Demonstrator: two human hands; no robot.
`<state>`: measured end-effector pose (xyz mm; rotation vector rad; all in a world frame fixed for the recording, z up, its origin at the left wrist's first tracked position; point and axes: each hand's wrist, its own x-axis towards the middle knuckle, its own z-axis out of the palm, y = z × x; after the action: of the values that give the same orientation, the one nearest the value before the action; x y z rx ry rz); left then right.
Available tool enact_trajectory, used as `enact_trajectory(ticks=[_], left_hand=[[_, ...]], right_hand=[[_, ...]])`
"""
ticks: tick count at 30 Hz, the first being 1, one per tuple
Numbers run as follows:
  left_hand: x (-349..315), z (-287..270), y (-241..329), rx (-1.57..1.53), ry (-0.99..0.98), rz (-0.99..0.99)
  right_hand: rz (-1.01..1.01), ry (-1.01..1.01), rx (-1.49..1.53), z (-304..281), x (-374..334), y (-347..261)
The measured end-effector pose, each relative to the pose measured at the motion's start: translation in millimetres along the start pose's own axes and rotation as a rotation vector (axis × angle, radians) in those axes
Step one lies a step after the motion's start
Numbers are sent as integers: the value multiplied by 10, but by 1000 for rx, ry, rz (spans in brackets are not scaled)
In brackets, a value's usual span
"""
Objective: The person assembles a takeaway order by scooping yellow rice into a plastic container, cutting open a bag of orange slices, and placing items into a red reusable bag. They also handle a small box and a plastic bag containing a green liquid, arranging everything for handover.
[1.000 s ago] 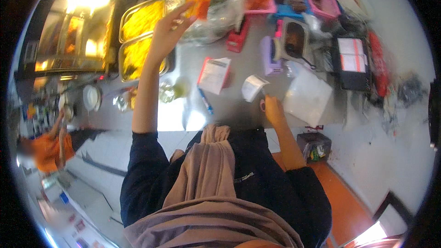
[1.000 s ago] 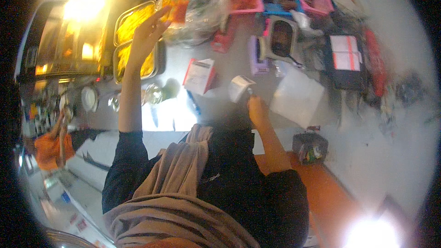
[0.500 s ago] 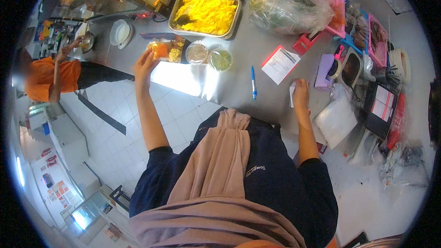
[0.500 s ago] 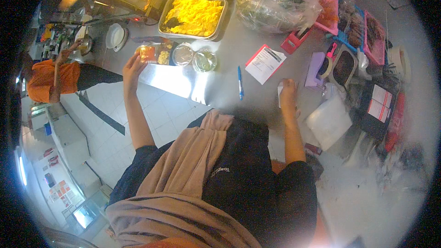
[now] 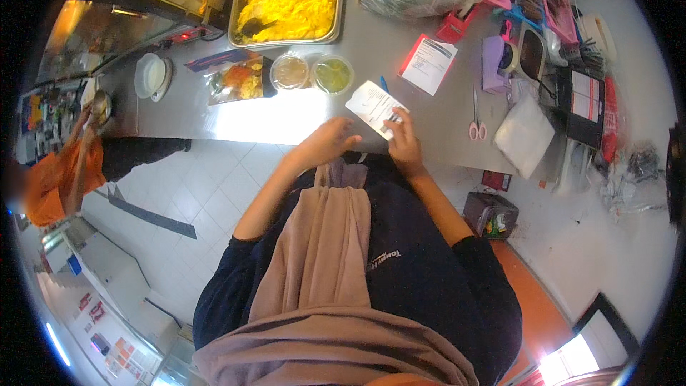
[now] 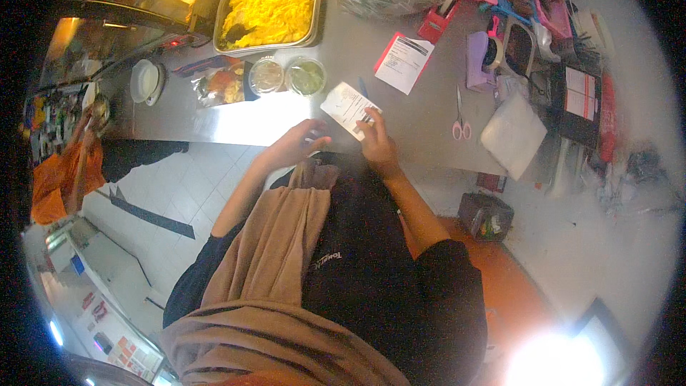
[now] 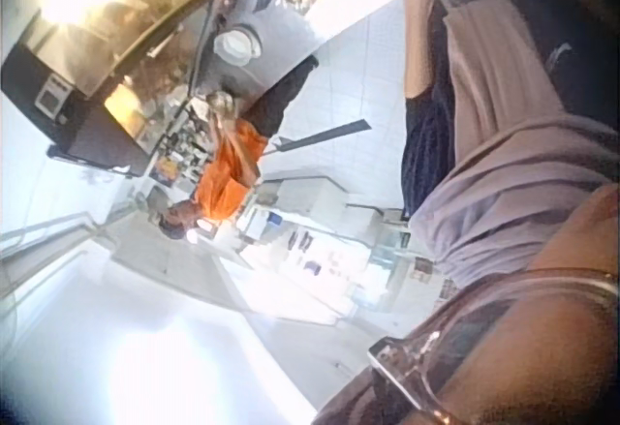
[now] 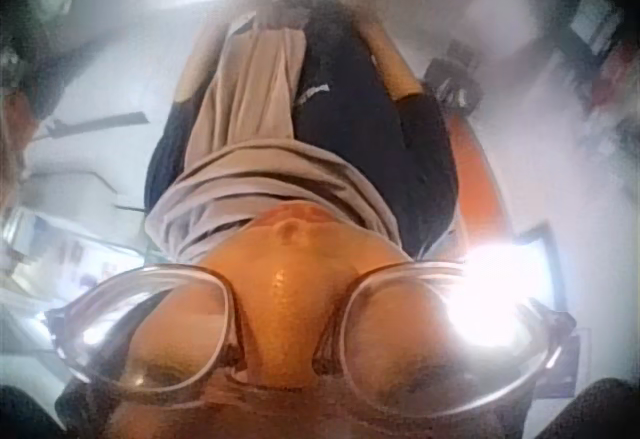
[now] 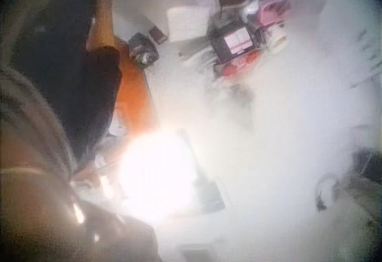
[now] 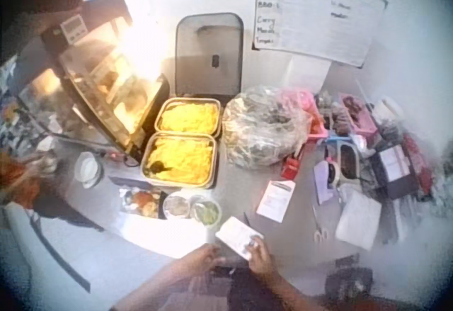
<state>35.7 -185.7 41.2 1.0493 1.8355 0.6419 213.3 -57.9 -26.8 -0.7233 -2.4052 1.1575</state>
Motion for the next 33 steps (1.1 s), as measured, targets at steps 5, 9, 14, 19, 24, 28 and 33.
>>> enact_trajectory(ticks=[5,9,14,19,24,28,33], left_hand=[[237,674,-535,442,189,203],[327,756,-679,621,224,294],[398,721,-704,764,358,425],[418,816,-633,495,219,187],[657,1081,-818,-56,199,232],[709,1114,-776,-249,107,80],[646,1079,-738,74,197,117]], right_hand=[[-34,-233,-224,395,-137,316],[25,11,-376,225,142,152],[111,-103,-624,283,520,372],[266,-160,-294,154,395,335],[399,25,777,179,-19,358],[257,159,253,335,-137,339],[33,146,110,415,30,256]])
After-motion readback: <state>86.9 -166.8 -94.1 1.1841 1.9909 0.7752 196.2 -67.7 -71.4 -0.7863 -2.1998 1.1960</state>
